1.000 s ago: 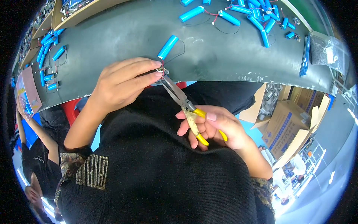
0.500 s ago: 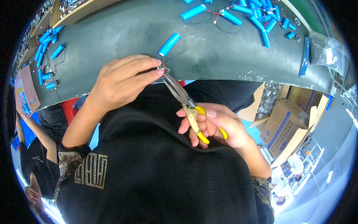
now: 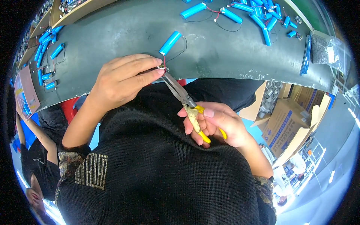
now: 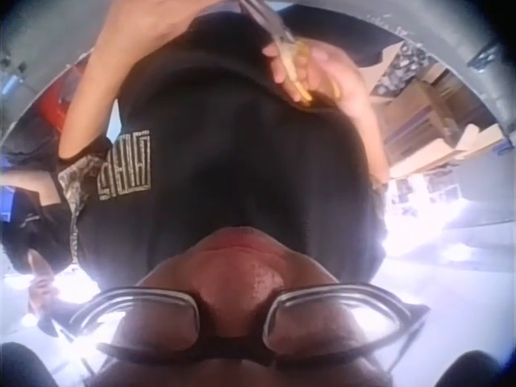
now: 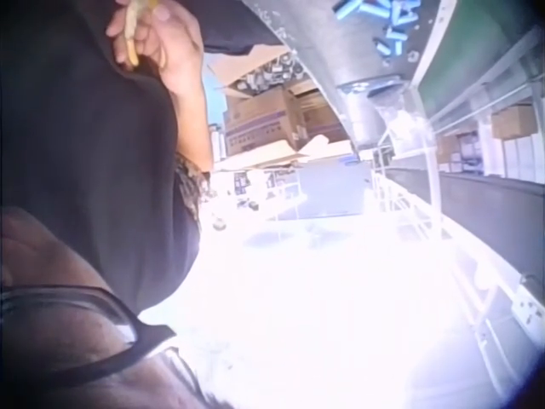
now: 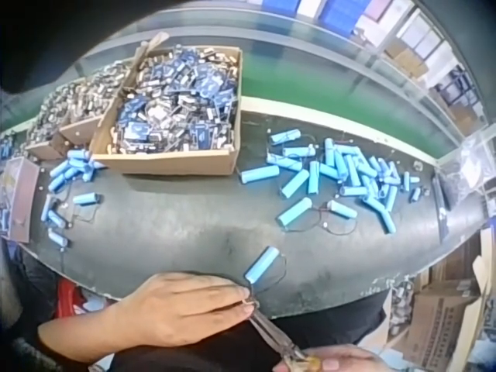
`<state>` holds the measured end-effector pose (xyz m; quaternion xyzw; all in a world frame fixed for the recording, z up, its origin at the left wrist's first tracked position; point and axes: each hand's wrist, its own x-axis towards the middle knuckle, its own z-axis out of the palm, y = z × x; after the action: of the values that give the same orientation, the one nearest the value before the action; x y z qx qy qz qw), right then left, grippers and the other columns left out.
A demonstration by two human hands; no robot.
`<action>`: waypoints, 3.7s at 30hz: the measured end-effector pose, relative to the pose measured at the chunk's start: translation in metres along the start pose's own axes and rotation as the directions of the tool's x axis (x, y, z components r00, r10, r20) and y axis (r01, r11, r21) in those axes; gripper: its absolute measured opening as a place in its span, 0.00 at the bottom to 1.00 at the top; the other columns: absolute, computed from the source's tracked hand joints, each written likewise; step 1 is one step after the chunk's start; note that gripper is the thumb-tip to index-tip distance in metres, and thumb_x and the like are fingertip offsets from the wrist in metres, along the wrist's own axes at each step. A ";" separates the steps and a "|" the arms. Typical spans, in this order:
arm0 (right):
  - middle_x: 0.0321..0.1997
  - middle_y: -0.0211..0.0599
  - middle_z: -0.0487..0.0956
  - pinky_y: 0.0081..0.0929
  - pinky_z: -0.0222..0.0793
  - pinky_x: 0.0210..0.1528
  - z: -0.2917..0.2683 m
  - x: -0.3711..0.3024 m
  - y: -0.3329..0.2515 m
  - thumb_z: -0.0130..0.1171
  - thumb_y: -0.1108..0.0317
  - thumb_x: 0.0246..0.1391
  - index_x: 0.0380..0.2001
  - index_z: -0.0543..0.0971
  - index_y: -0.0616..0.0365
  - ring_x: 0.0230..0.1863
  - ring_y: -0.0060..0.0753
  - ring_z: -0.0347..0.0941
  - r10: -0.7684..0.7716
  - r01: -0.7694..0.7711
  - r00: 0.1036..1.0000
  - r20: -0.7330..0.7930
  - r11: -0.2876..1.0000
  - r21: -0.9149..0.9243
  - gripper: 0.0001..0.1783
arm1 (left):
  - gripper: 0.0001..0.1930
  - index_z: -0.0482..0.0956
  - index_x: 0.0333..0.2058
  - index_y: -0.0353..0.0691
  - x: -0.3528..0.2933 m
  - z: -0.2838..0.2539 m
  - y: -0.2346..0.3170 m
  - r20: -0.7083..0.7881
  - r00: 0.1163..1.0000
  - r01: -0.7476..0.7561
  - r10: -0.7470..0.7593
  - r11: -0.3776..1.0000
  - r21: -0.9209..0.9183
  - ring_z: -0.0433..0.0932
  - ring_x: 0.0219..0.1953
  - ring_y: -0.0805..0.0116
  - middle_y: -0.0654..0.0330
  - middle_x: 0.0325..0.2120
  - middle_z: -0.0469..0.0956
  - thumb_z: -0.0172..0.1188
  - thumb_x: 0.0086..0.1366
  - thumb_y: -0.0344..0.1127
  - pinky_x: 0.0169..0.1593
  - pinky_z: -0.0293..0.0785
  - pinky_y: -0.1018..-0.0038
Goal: Assembling small electronic modules and battery packs at a factory workbench.
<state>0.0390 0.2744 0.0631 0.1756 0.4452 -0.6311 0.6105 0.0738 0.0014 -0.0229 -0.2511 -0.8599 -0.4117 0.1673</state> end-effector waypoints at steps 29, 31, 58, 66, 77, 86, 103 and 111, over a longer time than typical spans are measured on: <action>0.50 0.50 0.82 0.38 0.70 0.56 -0.246 -0.038 -0.099 0.65 0.50 0.57 0.50 0.81 0.61 0.53 0.48 0.77 -0.930 -0.552 -0.348 0.117 0.102 -0.828 0.27 | 0.10 0.84 0.39 0.33 0.008 -0.019 0.017 -0.066 0.812 0.534 -0.580 0.784 -0.315 0.81 0.29 0.76 0.56 0.36 0.84 0.66 0.58 0.19 0.31 0.77 0.82; 0.41 0.40 0.83 0.32 0.73 0.47 -0.181 -0.002 -0.081 0.65 0.63 0.58 0.41 0.83 0.60 0.42 0.37 0.79 -0.931 -0.077 -0.349 -0.110 0.145 -0.986 0.13 | 0.09 0.84 0.39 0.32 0.006 -0.018 0.023 -0.040 0.779 0.584 -0.626 0.747 -0.319 0.82 0.30 0.76 0.56 0.36 0.83 0.66 0.58 0.20 0.31 0.78 0.81; 0.40 0.38 0.82 0.19 0.76 0.36 0.010 0.093 -0.022 0.61 0.81 0.58 0.42 0.74 0.63 0.39 0.24 0.80 -0.539 0.556 0.831 0.135 0.802 -0.219 0.10 | 0.12 0.85 0.39 0.32 -0.012 -0.008 0.015 -0.115 0.868 0.372 -0.482 0.787 -0.491 0.84 0.45 0.59 0.49 0.40 0.84 0.69 0.54 0.20 0.50 0.80 0.69; 0.39 0.35 0.81 0.19 0.75 0.37 0.006 0.093 -0.018 0.63 0.81 0.57 0.41 0.75 0.64 0.38 0.22 0.79 -0.576 0.604 0.795 0.188 0.724 -0.334 0.11 | 0.12 0.85 0.38 0.31 -0.013 -0.009 0.015 -0.124 0.893 0.332 -0.433 0.819 -0.468 0.85 0.43 0.57 0.48 0.39 0.85 0.70 0.53 0.20 0.48 0.82 0.68; 0.38 0.38 0.81 0.20 0.77 0.33 0.012 0.093 -0.021 0.55 0.75 0.64 0.50 0.73 0.64 0.34 0.25 0.80 -0.433 0.471 0.880 0.195 0.852 -0.229 0.12 | 0.18 0.78 0.47 0.27 -0.009 -0.005 0.026 -0.074 0.856 0.401 -0.512 0.747 -0.530 0.82 0.46 0.62 0.48 0.45 0.81 0.66 0.56 0.17 0.46 0.81 0.71; 0.38 0.37 0.82 0.19 0.76 0.34 0.017 0.094 -0.019 0.56 0.74 0.64 0.47 0.72 0.64 0.36 0.25 0.80 -0.476 0.501 0.866 0.157 0.811 -0.304 0.10 | 0.21 0.70 0.56 0.30 -0.002 -0.010 0.033 0.234 0.610 0.558 -0.757 0.201 -0.805 0.80 0.41 0.74 0.58 0.39 0.80 0.61 0.64 0.20 0.45 0.77 0.79; 0.40 0.36 0.80 0.21 0.77 0.37 0.016 0.097 -0.017 0.54 0.74 0.64 0.49 0.72 0.64 0.39 0.25 0.79 -0.482 0.515 0.857 0.180 0.801 -0.305 0.11 | 0.21 0.67 0.57 0.30 -0.003 -0.006 0.029 0.215 0.656 0.536 -0.724 0.246 -0.807 0.81 0.42 0.73 0.58 0.37 0.81 0.59 0.66 0.20 0.49 0.77 0.77; 0.40 0.36 0.80 0.20 0.77 0.37 0.016 0.096 -0.018 0.53 0.75 0.64 0.49 0.72 0.64 0.38 0.24 0.79 -0.474 0.506 0.862 0.178 0.796 -0.331 0.11 | 0.17 0.72 0.53 0.30 -0.006 -0.006 0.027 0.223 0.672 0.528 -0.707 0.245 -0.813 0.81 0.44 0.72 0.56 0.40 0.82 0.59 0.66 0.20 0.50 0.77 0.76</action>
<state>0.0092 0.2003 0.0051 -0.0901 0.5582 -0.6801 0.4666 0.0947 0.0093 -0.0059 0.1023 -0.5625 -0.8176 -0.0678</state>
